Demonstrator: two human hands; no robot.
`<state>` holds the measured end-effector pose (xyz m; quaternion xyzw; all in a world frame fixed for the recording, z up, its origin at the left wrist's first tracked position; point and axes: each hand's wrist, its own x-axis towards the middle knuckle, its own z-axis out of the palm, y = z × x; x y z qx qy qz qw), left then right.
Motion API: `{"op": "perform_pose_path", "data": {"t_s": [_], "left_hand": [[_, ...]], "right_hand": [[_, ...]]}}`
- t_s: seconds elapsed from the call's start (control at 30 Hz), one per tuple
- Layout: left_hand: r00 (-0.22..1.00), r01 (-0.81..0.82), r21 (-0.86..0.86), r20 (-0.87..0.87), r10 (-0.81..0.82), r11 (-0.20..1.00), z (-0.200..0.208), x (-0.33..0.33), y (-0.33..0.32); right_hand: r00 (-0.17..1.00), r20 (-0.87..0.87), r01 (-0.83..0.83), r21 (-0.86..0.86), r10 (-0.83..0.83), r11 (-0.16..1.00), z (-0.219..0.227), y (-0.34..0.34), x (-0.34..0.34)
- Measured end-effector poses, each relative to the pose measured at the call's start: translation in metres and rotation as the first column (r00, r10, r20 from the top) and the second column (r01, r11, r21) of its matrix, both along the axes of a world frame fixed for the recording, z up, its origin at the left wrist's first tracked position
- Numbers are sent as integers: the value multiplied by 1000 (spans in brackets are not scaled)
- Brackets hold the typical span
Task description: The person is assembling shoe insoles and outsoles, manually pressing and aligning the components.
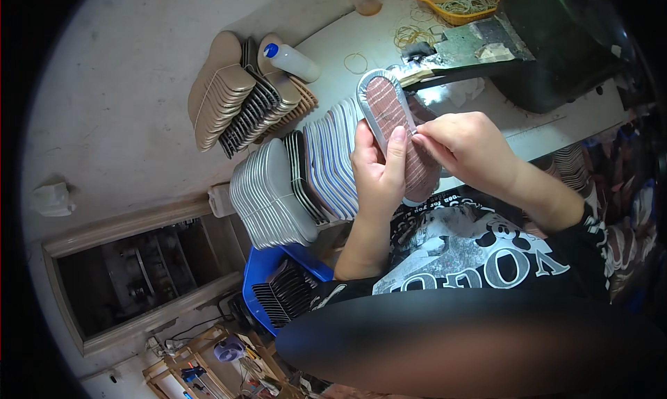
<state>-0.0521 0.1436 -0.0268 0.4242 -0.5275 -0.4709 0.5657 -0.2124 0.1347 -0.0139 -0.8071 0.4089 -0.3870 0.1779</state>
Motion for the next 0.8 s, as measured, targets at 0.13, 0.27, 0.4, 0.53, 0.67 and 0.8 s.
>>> {"op": "perform_pose_path", "data": {"t_s": [0.13,0.27,0.4,0.53,0.67,0.8], "left_hand": [[985,6,-70,171,6,998,-1,-5,11],[953,-25,-115,296,58,993,-2,-9,21],[994,-75,14,-78,76,997,-7,-7,19],[993,-120,-99,-28,118,988,-8,-8,18],[997,-78,-69,-12,77,995,-9,-6,19],[968,-209,-174,104,229,962,-15,-8,19]], "right_hand": [[908,-414,-109,-81,66,991,17,1,-11],[902,-431,-90,-157,14,984,17,3,-3],[970,189,-206,307,152,929,11,-17,-12],[736,669,-421,573,-104,704,-16,-9,-3],[818,575,-357,528,-15,770,-18,-10,-1],[787,598,-280,565,-151,776,-20,-5,8]]}}
